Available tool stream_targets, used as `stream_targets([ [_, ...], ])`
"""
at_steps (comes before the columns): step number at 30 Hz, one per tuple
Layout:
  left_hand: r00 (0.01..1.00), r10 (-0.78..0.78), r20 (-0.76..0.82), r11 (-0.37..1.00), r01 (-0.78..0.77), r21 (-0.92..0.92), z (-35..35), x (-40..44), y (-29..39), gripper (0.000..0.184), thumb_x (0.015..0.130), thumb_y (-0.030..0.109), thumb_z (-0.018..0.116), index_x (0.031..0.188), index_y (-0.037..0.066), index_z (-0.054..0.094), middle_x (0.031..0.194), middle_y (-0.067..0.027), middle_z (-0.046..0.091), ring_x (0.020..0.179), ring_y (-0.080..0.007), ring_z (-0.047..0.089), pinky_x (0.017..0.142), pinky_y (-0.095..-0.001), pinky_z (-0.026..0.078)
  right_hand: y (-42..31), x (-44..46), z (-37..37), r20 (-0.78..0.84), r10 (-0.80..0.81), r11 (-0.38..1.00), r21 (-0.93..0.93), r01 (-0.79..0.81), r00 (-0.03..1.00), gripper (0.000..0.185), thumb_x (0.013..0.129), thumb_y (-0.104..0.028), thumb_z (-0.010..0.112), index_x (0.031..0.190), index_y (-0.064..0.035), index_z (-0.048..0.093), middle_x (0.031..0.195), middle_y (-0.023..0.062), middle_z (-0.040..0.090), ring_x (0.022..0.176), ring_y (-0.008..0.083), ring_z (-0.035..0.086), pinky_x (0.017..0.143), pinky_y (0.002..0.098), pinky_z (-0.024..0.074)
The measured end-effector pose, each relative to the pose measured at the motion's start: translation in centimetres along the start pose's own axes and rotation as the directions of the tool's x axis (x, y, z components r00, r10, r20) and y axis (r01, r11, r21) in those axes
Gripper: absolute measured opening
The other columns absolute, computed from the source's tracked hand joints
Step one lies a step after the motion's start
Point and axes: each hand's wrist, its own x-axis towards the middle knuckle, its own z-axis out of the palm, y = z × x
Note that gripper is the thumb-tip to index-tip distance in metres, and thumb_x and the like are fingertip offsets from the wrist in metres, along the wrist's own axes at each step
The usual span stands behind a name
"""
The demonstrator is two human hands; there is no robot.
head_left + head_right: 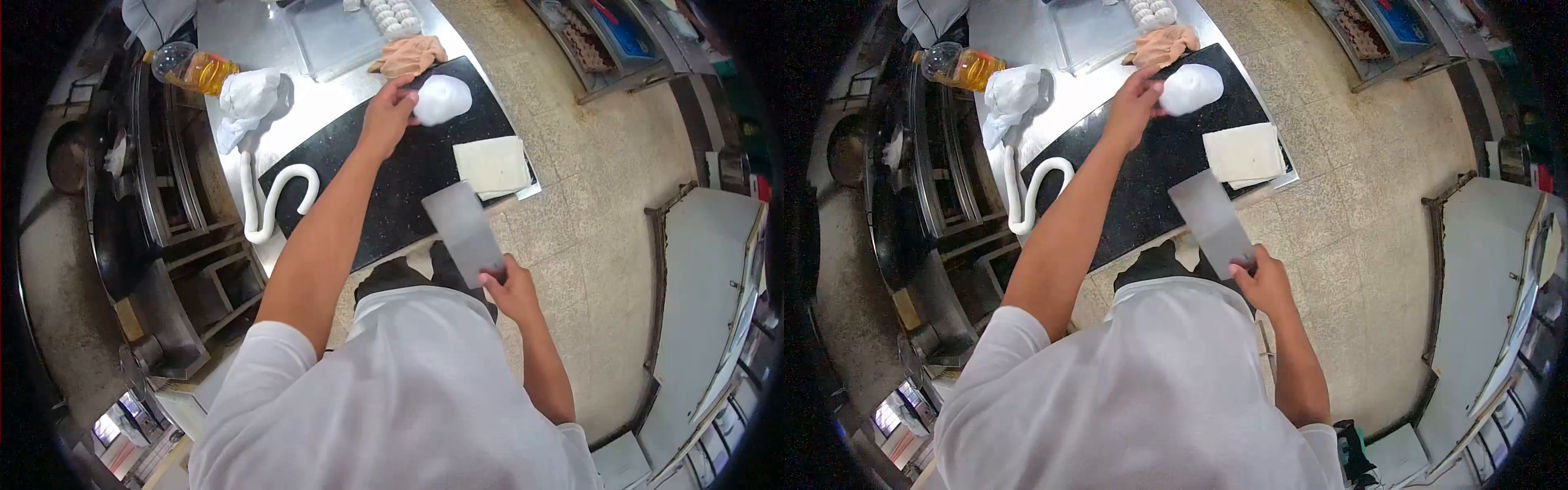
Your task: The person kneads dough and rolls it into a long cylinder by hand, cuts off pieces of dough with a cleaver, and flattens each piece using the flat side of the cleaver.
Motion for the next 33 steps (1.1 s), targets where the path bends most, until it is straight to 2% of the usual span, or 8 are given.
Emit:
stream_targets([
  [4, 0.968, 0.249, 0.007, 0.858, -0.224, 0.463, -0.2, -1.9, -0.5, 0.037, 0.094, 0.013, 0.065, 0.129, 0.002, 0.061, 0.11, -0.0144, 0.072, 0.092, -0.0222, 0.071, 0.082, -0.0356, 0.055, -0.3, -0.2, -1.1, -0.205, -0.058, 0.965, 0.239, 0.108, 0.977, 0.027, 0.093, -0.024, 0.072, 0.098, 0.0006, 0.063, 0.087, 0.0127, 0.072, 0.071, 0.0215, 0.07, 0.066, 0.0353, 0.0542],
  [5, 0.999, 0.009, 0.049, 0.888, -0.03, 0.458, -1.0, -3.8, 0.2, 0.035, 0.094, 0.012, 0.064, 0.128, 0.003, 0.062, 0.103, -0.0166, 0.072, 0.092, -0.0271, 0.071, 0.082, -0.0376, 0.055, 0.7, 0.5, -0.8, -0.192, -0.039, 0.925, 0.364, 0.108, 0.981, 0.028, 0.098, -0.029, 0.067, 0.1, -0.0028, 0.061, 0.08, 0.006, 0.066, 0.065, 0.0138, 0.062, 0.061, 0.0299, 0.05],
  [12, 0.96, 0.263, -0.096, 0.735, -0.135, 0.665, -10.9, -19.4, -2.6, 0.033, 0.088, 0.014, 0.076, 0.118, 0.005, 0.066, 0.089, -0.0095, 0.063, 0.073, -0.0227, 0.063, 0.069, -0.0365, 0.053, -0.2, 8.3, 6.0, -0.08, 0.401, 0.423, 0.9, -0.107, 0.913, 0.021, 0.104, -0.029, 0.056, 0.109, -0.0088, 0.052, 0.073, 0.0044, 0.056, 0.058, 0.0149, 0.056, 0.053, 0.0307, 0.0475],
  [18, 0.925, 0.345, -0.157, 0.67, -0.125, 0.732, -19.9, -19.7, -6.8, 0.033, 0.081, 0.015, 0.082, 0.106, 0.003, 0.064, 0.097, -0.0128, 0.063, 0.078, -0.0252, 0.063, 0.067, -0.036, 0.052, -4.5, 3.5, 11.2, -0.175, 0.378, 0.483, 0.875, -0.032, 0.909, 0.013, 0.102, -0.019, 0.055, 0.108, -0.0086, 0.051, 0.073, 0.0023, 0.054, 0.052, 0.0132, 0.051, 0.049, 0.0284, 0.0446],
  [21, 0.916, 0.396, -0.065, 0.681, -0.245, 0.69, -21.6, -18.5, -7.5, 0.028, 0.081, 0.015, 0.081, 0.101, 0.003, 0.064, 0.098, -0.0121, 0.064, 0.076, -0.0255, 0.064, 0.066, -0.036, 0.052, -6.6, 0.3, 14.8, -0.198, 0.264, 0.862, 0.487, -0.139, 0.944, 0.01, 0.097, -0.013, 0.061, 0.102, -0.0084, 0.053, 0.07, 0.001, 0.053, 0.055, 0.0103, 0.052, 0.05, 0.0265, 0.0424],
  [23, 0.938, 0.343, -0.05, 0.76, -0.246, 0.601, -22.4, -18.6, -6.5, 0.021, 0.082, 0.012, 0.073, 0.099, 0.005, 0.063, 0.094, -0.0158, 0.062, 0.076, -0.0342, 0.063, 0.065, -0.0443, 0.051, -10.7, -0.7, 17.3, -0.239, -0.008, 0.999, 0.037, 0.017, 0.971, 0.013, 0.097, -0.013, 0.06, 0.105, -0.0048, 0.054, 0.072, 0.0117, 0.06, 0.063, 0.0286, 0.062, 0.056, 0.0384, 0.048],
  [27, 0.949, 0.299, 0.1, 0.686, -0.287, 0.668, -24.8, -19.3, -6.1, 0.027, 0.079, 0.01, 0.071, 0.104, 0.003, 0.062, 0.096, -0.0175, 0.062, 0.083, -0.0375, 0.066, 0.072, -0.0448, 0.054, -17.7, -1.6, 21.7, -0.033, -0.314, 0.766, -0.6, 0.232, 0.949, 0.013, 0.097, -0.013, 0.052, 0.107, -0.0046, 0.054, 0.093, 0.0244, 0.064, 0.08, 0.0439, 0.068, 0.067, 0.0499, 0.0547],
  [33, 0.964, 0.253, 0.085, 0.706, -0.245, 0.664, -25.4, -19.4, -6.2, 0.032, 0.08, 0.008, 0.07, 0.11, 0.002, 0.061, 0.105, -0.0203, 0.063, 0.092, -0.0418, 0.065, 0.08, -0.0476, 0.054, -18.2, 1.1, 24.6, 0.092, -0.164, 0.738, -0.65, 0.184, 0.982, 0.018, 0.098, -0.013, 0.047, 0.112, -0.0022, 0.05, 0.103, 0.0252, 0.065, 0.089, 0.0453, 0.068, 0.077, 0.0543, 0.0547],
])
